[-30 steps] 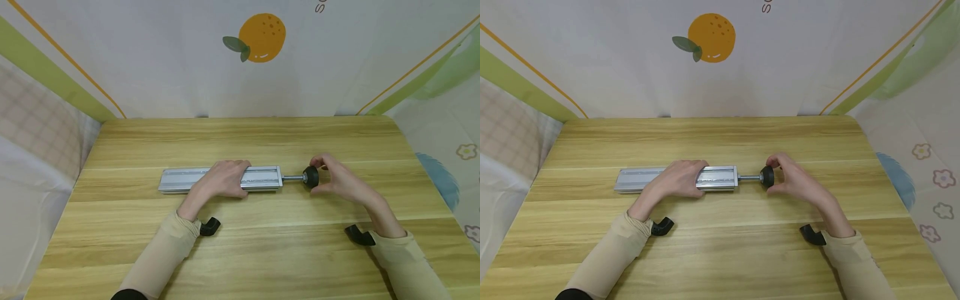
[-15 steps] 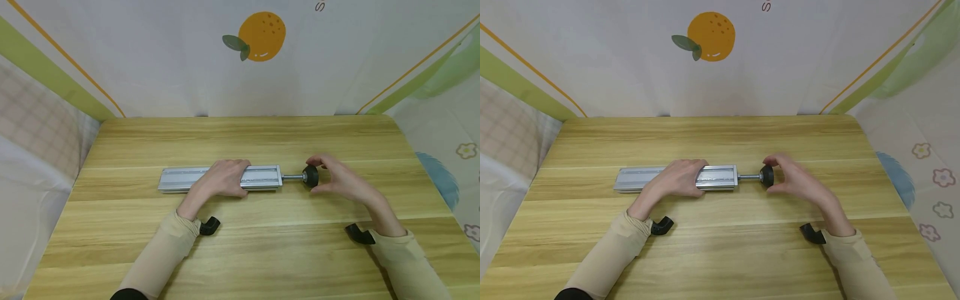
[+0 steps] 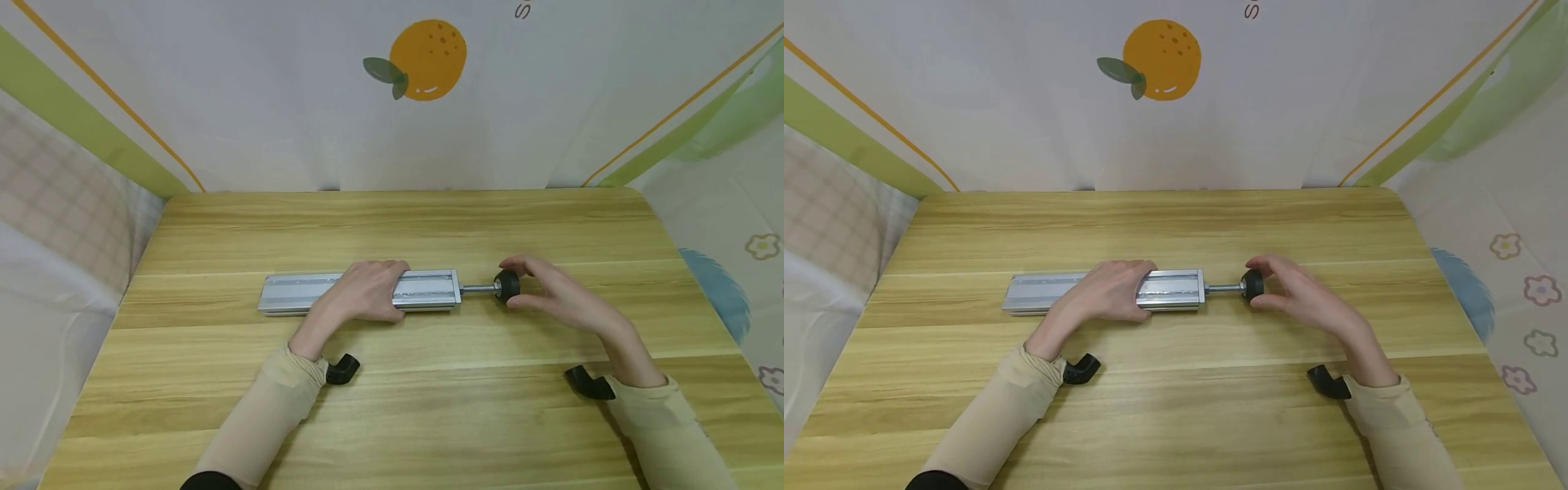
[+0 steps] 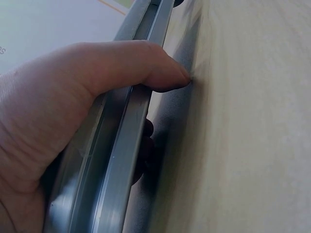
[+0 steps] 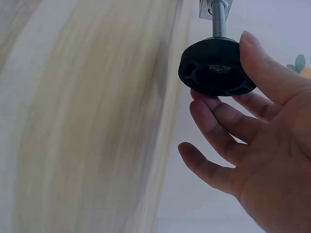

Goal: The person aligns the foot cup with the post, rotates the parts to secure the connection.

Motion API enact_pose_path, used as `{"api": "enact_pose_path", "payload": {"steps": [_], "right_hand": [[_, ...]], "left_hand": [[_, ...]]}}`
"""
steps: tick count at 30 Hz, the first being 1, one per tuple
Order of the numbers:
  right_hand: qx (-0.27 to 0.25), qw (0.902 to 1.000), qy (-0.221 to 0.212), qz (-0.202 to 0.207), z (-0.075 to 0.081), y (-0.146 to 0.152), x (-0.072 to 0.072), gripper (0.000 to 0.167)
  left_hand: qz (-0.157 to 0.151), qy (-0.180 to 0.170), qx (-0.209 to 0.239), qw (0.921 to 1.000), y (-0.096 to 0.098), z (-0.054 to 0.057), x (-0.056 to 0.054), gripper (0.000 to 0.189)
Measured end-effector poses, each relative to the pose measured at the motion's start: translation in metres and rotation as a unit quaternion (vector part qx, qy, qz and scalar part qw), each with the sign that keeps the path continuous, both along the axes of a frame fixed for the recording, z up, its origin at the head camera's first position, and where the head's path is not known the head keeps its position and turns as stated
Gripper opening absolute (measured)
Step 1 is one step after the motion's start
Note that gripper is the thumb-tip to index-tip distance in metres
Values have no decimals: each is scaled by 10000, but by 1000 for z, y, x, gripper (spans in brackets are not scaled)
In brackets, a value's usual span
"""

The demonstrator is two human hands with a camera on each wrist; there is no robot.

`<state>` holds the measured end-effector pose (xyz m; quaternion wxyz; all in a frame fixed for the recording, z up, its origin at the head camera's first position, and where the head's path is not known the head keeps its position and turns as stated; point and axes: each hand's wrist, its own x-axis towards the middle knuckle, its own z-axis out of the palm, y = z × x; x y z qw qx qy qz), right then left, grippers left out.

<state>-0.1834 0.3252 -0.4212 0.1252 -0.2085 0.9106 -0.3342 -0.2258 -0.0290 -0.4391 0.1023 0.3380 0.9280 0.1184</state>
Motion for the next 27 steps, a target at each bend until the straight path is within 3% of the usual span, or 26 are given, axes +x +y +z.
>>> {"api": "enact_pose_path", "payload": {"steps": [7, 15, 21, 27], "right_hand": [[121, 9992, -393, 26, 1, 2, -1, 52], [63, 9991, -419, -55, 3, 1, 0, 55], [-90, 9999, 140, -28, 1, -2, -1, 78], [-37, 9987, 516, 9, -1, -4, -2, 73]], "left_hand": [[11, -40, 13, 10000, 0, 0, 0, 75], [4, -19, -24, 10000, 1, 0, 0, 75], [14, -45, -24, 10000, 1, 1, 1, 76], [26, -40, -57, 10000, 1, 2, 1, 78]]}}
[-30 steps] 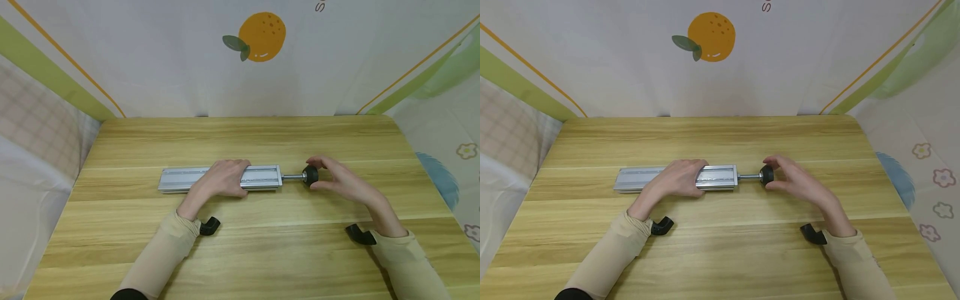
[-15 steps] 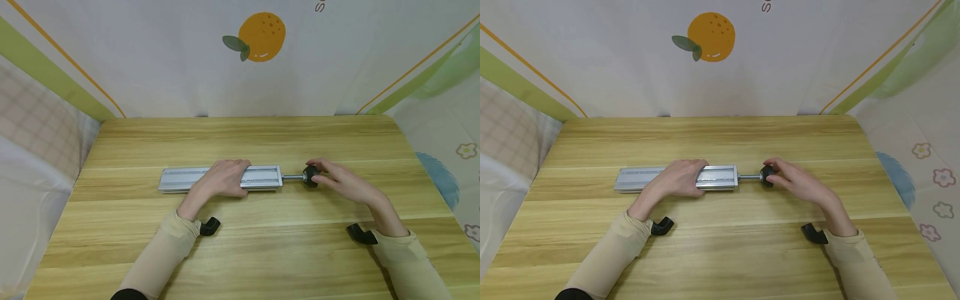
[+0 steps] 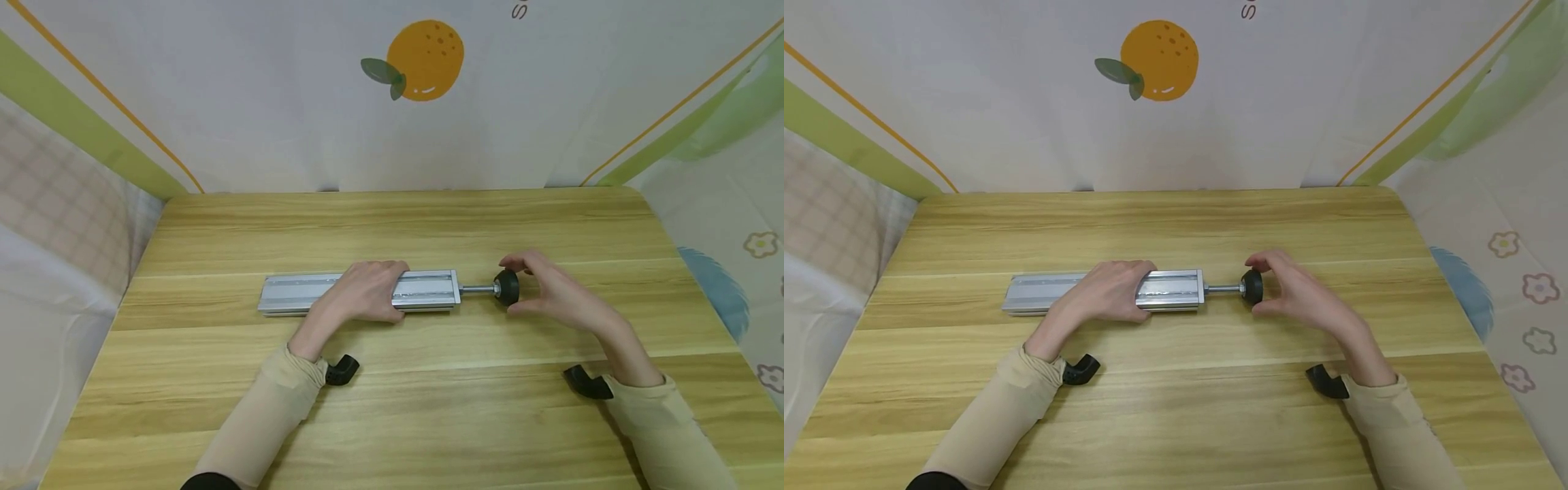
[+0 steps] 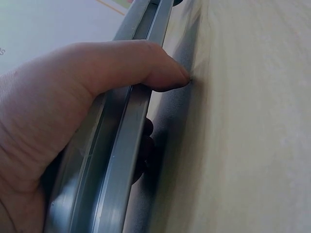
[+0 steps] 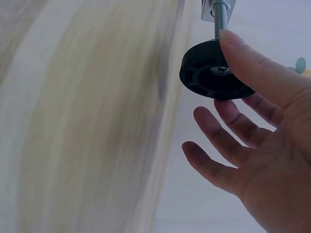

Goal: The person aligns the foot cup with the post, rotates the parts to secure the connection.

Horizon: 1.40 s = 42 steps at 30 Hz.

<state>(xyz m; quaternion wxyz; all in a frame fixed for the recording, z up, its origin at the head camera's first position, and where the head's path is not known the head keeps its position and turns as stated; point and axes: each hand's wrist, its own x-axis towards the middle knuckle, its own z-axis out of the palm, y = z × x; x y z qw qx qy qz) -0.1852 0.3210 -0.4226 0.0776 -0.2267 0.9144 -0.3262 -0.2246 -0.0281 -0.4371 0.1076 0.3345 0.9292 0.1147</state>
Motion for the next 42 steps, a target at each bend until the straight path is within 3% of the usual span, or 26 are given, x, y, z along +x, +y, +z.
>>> {"api": "enact_pose_path", "payload": {"steps": [16, 42], "right_hand": [[99, 9969, -778, 7, 6, 9, 1, 47], [361, 9957, -846, -52, 6, 6, 1, 49]], "left_hand": [[-12, 5, -30, 10000, 0, 0, 0, 77], [-32, 24, 89, 10000, 0, 0, 0, 73]]}}
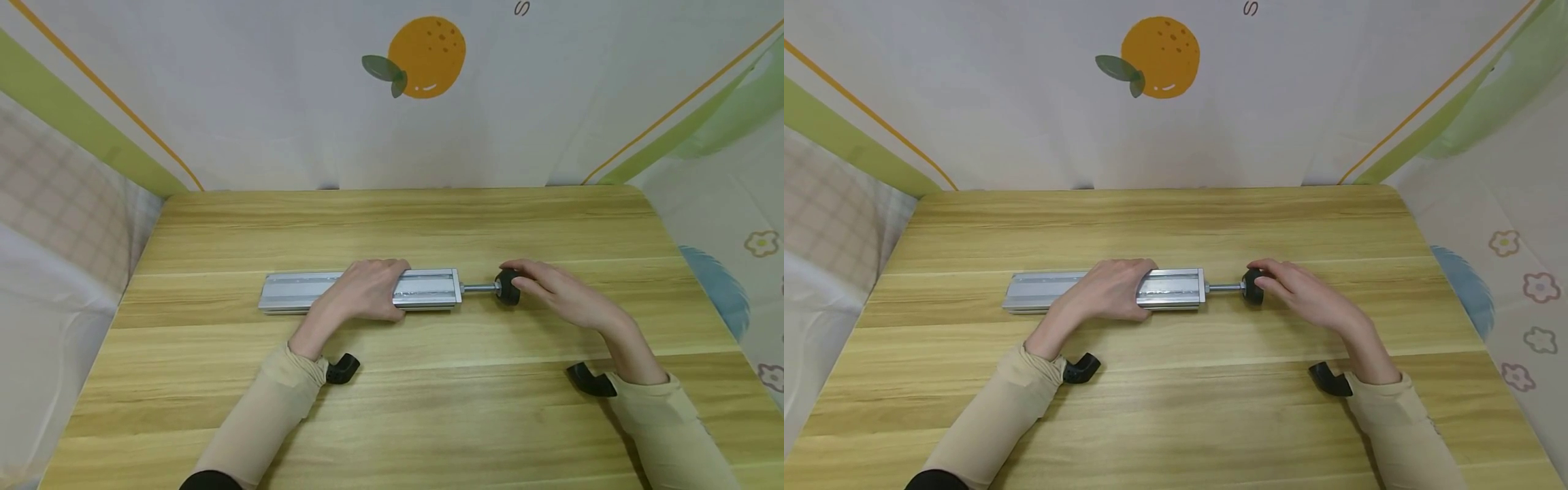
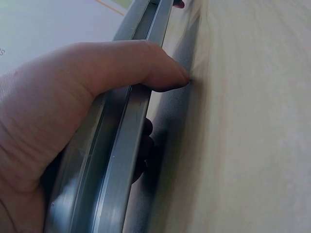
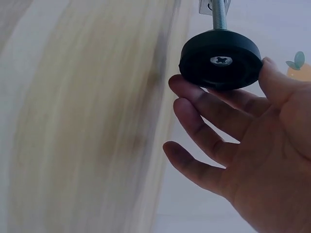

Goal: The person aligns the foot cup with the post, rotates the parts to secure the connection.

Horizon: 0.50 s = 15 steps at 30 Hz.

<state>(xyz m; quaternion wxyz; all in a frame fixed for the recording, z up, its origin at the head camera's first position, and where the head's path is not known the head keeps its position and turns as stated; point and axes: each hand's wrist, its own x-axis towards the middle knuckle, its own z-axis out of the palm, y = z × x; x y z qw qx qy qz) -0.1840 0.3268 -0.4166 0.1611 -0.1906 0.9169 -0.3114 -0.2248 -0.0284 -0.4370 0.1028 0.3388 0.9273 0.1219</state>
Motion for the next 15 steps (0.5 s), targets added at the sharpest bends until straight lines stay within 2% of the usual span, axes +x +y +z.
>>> {"api": "enact_pose_path", "payload": {"steps": [6, 11, 13, 15], "right_hand": [[-265, 9995, 144, -107, -2, 1, 0, 54], [-263, 9959, 860, 114, -7, -3, -2, 79], [-234, 9933, 1112, 193, -8, -5, -3, 81], [-262, 9924, 1187, 172, -8, -6, -2, 80]], "left_hand": [[-10, 8, -4, 10000, 0, 0, 0, 74], [-10, -6, -5, 10000, 0, -1, 1, 76], [0, -2, 12, 10000, 0, -1, 1, 76], [-1, 9, 26, 10000, 0, -2, 0, 75]]}}
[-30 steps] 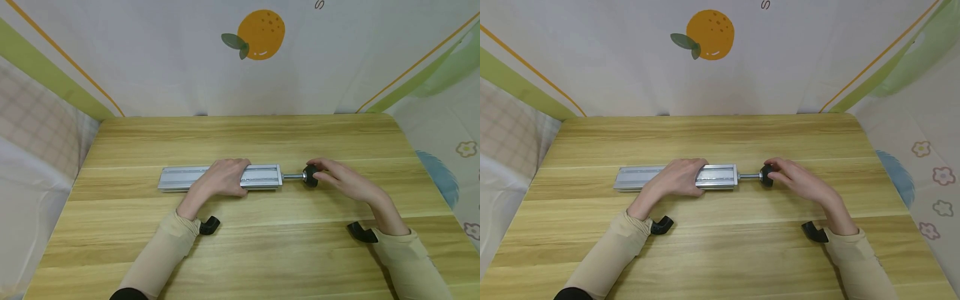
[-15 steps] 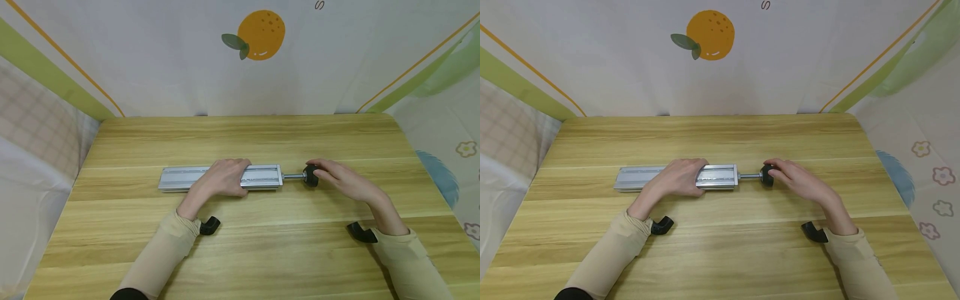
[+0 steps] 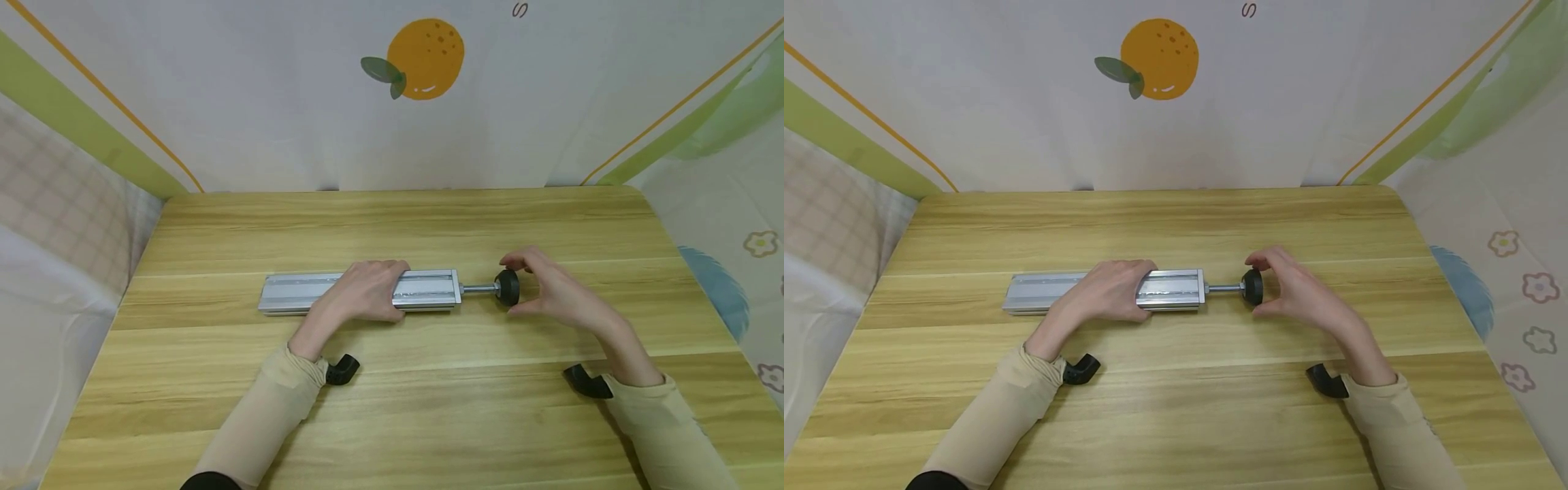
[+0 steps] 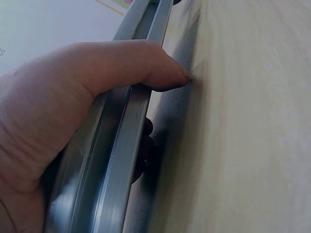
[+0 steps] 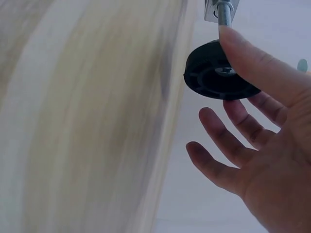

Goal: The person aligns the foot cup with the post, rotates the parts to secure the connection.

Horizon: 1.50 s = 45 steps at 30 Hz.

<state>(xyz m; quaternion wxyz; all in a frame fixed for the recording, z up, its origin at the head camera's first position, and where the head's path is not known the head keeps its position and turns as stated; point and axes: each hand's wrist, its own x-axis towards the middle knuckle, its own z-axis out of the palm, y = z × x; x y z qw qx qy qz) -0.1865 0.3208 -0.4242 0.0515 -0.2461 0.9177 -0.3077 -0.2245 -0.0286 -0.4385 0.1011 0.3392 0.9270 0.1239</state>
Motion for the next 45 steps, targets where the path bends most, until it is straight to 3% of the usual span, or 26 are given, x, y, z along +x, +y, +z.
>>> {"api": "enact_pose_path", "payload": {"steps": [17, 29, 39, 45], "right_hand": [[-214, 9978, -588, -200, 3, 3, 2, 64], [-44, 9975, -697, -144, 5, 5, 4, 54], [-93, 9987, -495, -81, 3, 3, 1, 75], [-26, 9980, -597, -214, 2, 1, 1, 73]], "left_hand": [[-4, -57, -37, 10000, 0, 1, 0, 79], [-6, -19, -44, 10000, 0, 0, -1, 80], [-24, 16, 4, 10000, 0, -1, 0, 78], [-30, 27, 7, 10000, 0, -1, 0, 78]]}}
